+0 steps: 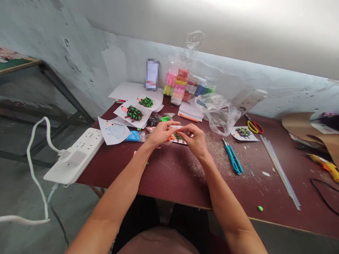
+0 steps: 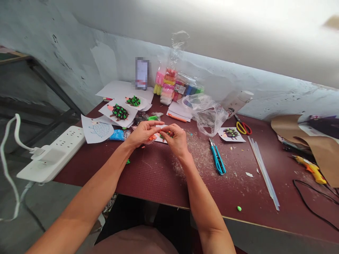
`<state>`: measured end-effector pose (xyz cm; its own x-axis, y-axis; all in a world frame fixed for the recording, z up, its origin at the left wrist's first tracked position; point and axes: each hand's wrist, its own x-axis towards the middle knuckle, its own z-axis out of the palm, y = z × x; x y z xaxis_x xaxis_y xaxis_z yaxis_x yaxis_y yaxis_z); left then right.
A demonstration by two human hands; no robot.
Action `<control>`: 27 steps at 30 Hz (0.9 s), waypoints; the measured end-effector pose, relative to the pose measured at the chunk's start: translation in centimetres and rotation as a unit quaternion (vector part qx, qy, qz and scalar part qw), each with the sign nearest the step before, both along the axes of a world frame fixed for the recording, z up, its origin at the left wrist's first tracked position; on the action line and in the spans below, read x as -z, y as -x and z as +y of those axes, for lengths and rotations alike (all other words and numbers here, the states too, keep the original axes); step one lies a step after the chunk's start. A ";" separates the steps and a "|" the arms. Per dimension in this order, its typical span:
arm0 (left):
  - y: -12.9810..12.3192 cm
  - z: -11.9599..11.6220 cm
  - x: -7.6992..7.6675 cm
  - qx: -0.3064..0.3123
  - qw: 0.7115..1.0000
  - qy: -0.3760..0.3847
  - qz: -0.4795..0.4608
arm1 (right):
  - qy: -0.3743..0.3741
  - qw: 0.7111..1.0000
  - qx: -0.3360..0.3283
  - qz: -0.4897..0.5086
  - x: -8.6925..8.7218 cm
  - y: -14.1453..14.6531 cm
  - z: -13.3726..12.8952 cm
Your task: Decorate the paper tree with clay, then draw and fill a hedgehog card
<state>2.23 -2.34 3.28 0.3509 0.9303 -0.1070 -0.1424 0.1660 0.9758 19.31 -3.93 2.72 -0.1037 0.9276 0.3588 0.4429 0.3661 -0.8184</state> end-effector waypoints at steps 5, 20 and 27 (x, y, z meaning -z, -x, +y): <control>-0.1 0.0 0.0 0.008 0.998 -0.044 0.033 | -0.008 1.000 -0.002 -0.023 0.0 -0.4 0.2; 0.6 0.8 0.8 -0.030 0.995 -0.062 0.069 | -0.012 0.995 0.072 -0.069 0.3 -2.4 1.2; 0.9 1.3 1.9 -0.101 0.931 -0.190 0.294 | 0.037 0.972 0.106 -0.207 1.8 -2.9 1.6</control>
